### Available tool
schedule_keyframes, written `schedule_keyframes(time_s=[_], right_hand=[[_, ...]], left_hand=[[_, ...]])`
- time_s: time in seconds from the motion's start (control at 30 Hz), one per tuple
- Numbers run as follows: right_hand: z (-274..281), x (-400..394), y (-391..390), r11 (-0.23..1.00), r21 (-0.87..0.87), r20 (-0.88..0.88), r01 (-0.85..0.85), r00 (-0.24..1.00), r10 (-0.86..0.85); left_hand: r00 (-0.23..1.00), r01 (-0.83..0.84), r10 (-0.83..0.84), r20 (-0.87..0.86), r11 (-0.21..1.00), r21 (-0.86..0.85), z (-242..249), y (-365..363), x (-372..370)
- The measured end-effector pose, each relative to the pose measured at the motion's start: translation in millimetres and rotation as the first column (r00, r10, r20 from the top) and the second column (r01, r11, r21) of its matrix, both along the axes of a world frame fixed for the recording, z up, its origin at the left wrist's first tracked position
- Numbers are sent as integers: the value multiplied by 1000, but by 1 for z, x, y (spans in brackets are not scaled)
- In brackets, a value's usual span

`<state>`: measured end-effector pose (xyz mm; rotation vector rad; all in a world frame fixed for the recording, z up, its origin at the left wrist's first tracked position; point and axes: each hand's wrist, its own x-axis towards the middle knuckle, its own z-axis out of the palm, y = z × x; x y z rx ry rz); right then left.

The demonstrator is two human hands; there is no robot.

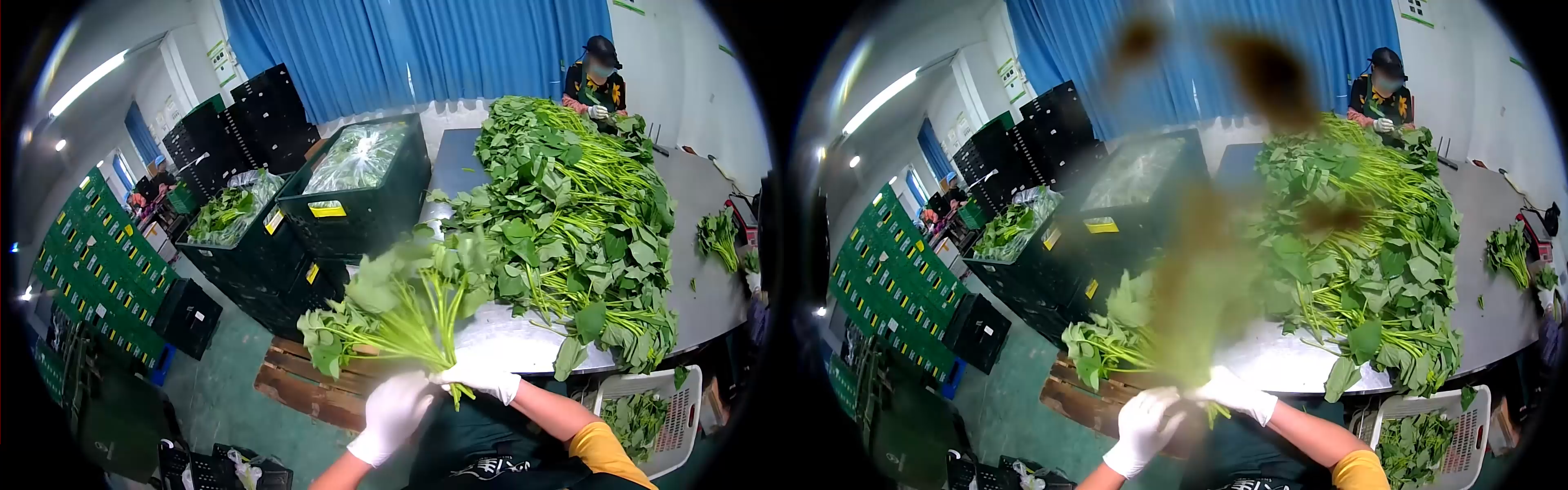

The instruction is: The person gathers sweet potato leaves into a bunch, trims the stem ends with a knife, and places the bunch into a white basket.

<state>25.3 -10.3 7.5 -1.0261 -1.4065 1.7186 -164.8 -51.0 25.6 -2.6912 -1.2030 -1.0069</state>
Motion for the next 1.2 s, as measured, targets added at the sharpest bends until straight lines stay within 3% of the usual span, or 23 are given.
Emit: schedule_keyframes(time_s=[0.03,0.07,0.1,0.17,0.23,0.27,0.3,0.37,0.43,0.47,0.5,0.53,0.57,0.6,0.7,0.77,0.8,0.83,0.9,0.93,1.03,1.1,1.2], right_hand=[[2,-3,0,995,78,45,-54,998,51],[-14,-2,5,934,220,207,-280,950,235],[8,-15,-1,804,491,115,-335,940,321],[-55,-47,-5,574,764,250,-294,955,158],[-65,-56,3,752,306,366,-584,801,473],[-65,-62,7,723,110,361,-682,705,610],[-68,-63,15,727,115,354,-677,712,606],[-81,-63,39,744,433,282,-509,860,425],[-91,-54,84,898,430,166,-90,986,20],[-93,-47,111,888,460,494,-23,837,-234],[-69,-49,113,788,611,582,72,634,-510],[-99,-50,130,685,720,549,106,516,-657],[-138,-49,149,717,682,622,141,404,-671],[-136,-48,147,782,609,686,128,410,-601],[-130,-34,140,848,509,728,144,454,-514],[-141,-11,129,858,479,714,184,487,-503],[-155,11,122,873,281,428,399,762,-486],[-156,32,111,865,14,43,501,864,-501],[-138,77,58,764,-123,-192,634,740,-645],[-103,91,27,700,113,116,705,690,-714],[-98,144,-52,519,433,182,737,493,-851],[-47,150,-111,376,701,312,606,213,-926],[-24,170,-176,338,740,417,581,-2,-909]], left_hand=[[966,-4,54,-252,981,193,11,0,-2],[912,57,63,-405,958,279,20,2,-5],[835,134,85,-543,927,351,25,4,-8],[833,176,-54,-551,970,170,38,11,-10],[780,116,-3,-626,983,139,17,9,-23],[705,1,-81,-704,994,-114,10,4,-28],[710,-98,-35,-704,984,-148,-4,1,-32],[835,-151,-32,-550,947,-284,-10,3,-48],[876,-322,190,-444,915,-244,-28,4,-70],[921,-366,271,-281,849,-381,-23,5,-73],[948,-314,265,-177,871,-377,-17,7,-77],[937,-214,343,62,705,-676,-17,9,-79],[841,-13,475,261,499,-867,-22,14,-81],[766,137,549,333,367,-920,-24,18,-80],[686,331,596,417,255,-909,-22,30,-58],[730,333,549,407,234,-913,-38,47,-44],[733,391,515,444,216,-895,-44,54,-34],[732,450,480,484,192,-872,-44,59,-19],[743,506,436,507,128,-853,-42,67,16],[785,504,364,502,98,-858,-43,72,36],[823,554,122,554,40,-832,-76,77,100],[815,579,-158,558,177,-796,-85,72,160],[772,609,-284,568,77,-790,-116,46,251]])
